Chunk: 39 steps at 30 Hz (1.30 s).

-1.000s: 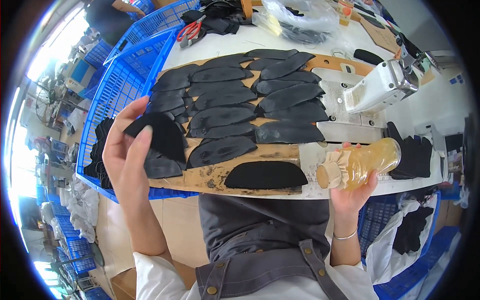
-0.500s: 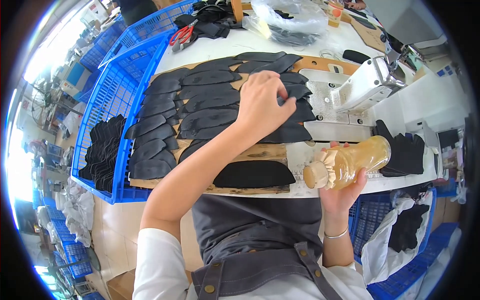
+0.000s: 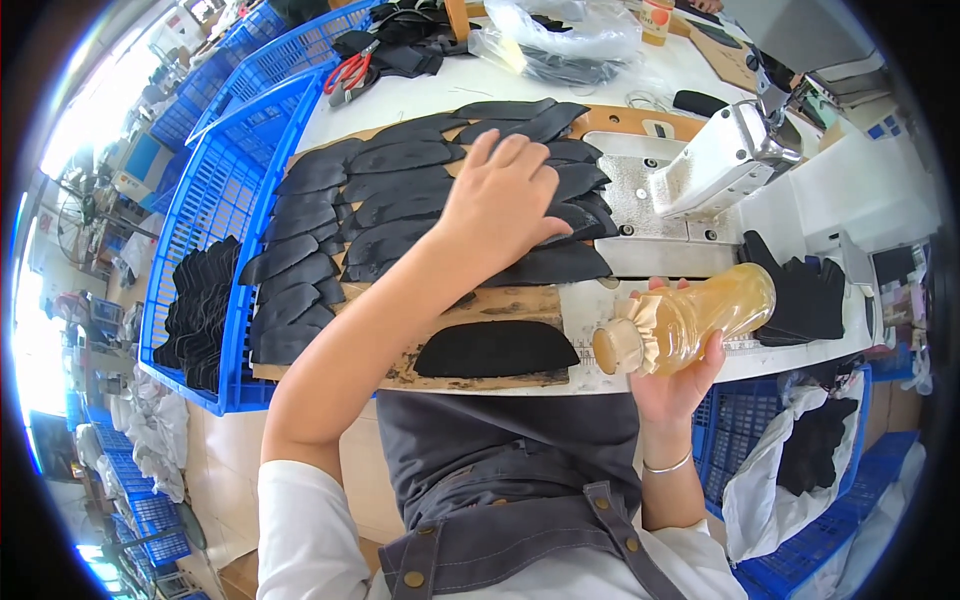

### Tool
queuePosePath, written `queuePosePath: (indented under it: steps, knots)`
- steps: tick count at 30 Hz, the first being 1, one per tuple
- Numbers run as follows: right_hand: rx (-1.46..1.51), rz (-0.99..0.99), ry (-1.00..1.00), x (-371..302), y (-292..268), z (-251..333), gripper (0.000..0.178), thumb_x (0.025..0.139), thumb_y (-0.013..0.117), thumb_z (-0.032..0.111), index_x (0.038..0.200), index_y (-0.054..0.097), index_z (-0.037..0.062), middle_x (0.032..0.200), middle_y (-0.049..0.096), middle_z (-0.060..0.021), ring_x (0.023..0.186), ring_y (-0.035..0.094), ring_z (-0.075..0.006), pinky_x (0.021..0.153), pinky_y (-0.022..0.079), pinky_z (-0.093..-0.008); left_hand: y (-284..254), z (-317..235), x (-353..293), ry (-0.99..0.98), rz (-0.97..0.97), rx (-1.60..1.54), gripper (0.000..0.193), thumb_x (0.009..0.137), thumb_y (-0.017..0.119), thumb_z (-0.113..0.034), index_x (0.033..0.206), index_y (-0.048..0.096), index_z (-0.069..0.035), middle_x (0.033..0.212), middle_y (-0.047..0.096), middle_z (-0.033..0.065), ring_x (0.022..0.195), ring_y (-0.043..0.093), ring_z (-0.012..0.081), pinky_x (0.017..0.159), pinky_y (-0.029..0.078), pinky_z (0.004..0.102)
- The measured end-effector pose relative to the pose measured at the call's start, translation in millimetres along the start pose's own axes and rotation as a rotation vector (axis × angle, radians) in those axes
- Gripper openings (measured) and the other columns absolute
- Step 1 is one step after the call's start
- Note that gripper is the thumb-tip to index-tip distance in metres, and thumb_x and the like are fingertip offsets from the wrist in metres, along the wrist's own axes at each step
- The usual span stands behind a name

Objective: Applying adhesive to several black shoe upper components using a brush and a bottle of glue.

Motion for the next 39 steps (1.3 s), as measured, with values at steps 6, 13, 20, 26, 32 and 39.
queuePosePath:
  steps: [6, 13, 20, 26, 32, 39]
  knots:
    - [0.051, -0.067, -0.089, -1.7, -1.7, 3.1, 0.064, 0.084, 0.057, 0.042, 0.133, 0.037, 0.0065, 0.132, 0.043, -0.0146, 0.125, 0.038, -0.0322, 0.107, 0.028, -0.0473, -69.1, 19.1, -70.1, -0.244, -0.223, -0.312, 0.012, 0.073, 0.068, -0.01, 0.076, 0.058, -0.004, 0.085, 0.061, 0.0088, 0.079, 0.059, 0.0262, 0.071, 0.044, 0.0371]
    - [-0.087, 0.002, -0.136, -4.7, 13.9, 0.9, 0.067, 0.083, 0.055, 0.047, 0.133, 0.037, 0.0059, 0.13, 0.044, -0.0142, 0.121, 0.042, -0.0323, 0.104, 0.032, -0.0465, -58.4, -17.5, -179.0, -0.317, -0.116, -0.369, 0.026, 0.066, 0.07, -0.003, 0.092, 0.065, -0.006, 0.088, 0.061, 0.0066, 0.075, 0.058, 0.0229, 0.066, 0.045, 0.0338]
    - [-0.744, 0.171, -0.067, -7.5, 92.8, -40.5, 0.077, 0.079, 0.06, 0.045, 0.135, 0.029, 0.0039, 0.122, 0.046, -0.024, 0.112, 0.05, -0.0331, 0.095, 0.042, -0.0439, -50.5, -19.9, -207.3, -0.205, -0.382, -0.305, 0.026, 0.063, 0.072, -0.004, 0.087, 0.064, -0.003, 0.089, 0.061, 0.0064, 0.076, 0.06, 0.0213, 0.062, 0.049, 0.0303]
    - [-1.116, 0.417, -0.106, -4.7, 142.2, -81.2, 0.06, 0.074, 0.068, 0.011, 0.124, 0.038, -0.003, 0.118, 0.052, -0.0186, 0.104, 0.054, -0.0213, 0.087, 0.046, -0.0326, -44.0, -15.7, -221.0, -0.165, -0.466, -0.362, 0.025, 0.061, 0.072, -0.002, 0.085, 0.063, -0.001, 0.088, 0.061, 0.0082, 0.079, 0.061, 0.0233, 0.064, 0.051, 0.0312]
    - [-1.537, 0.759, -0.165, -14.9, 163.8, -121.6, 0.059, 0.068, 0.069, 0.008, 0.119, 0.042, -0.0014, 0.117, 0.051, -0.0182, 0.101, 0.053, -0.0214, 0.085, 0.045, -0.0328, -45.2, -14.2, -226.5, -0.155, -0.484, -0.402, 0.027, 0.059, 0.071, -0.001, 0.085, 0.063, 0.001, 0.087, 0.061, 0.0097, 0.08, 0.062, 0.0242, 0.065, 0.052, 0.032]
    - [-1.796, 0.944, -0.348, -15.9, 157.9, -131.7, 0.055, 0.065, 0.07, 0.003, 0.114, 0.046, -0.0022, 0.116, 0.052, -0.0158, 0.101, 0.054, -0.0217, 0.086, 0.045, -0.0331, -45.0, -14.8, -225.4, -0.111, -0.478, -0.38, 0.026, 0.058, 0.07, -0.001, 0.082, 0.063, 0.001, 0.087, 0.061, 0.0097, 0.08, 0.062, 0.023, 0.066, 0.053, 0.0311]
Point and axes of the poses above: each hand's wrist, its own x-axis towards the middle knuckle, its own y-axis out of the palm, z = x × y, the point moved 6 cm from there along x, towards the middle knuckle
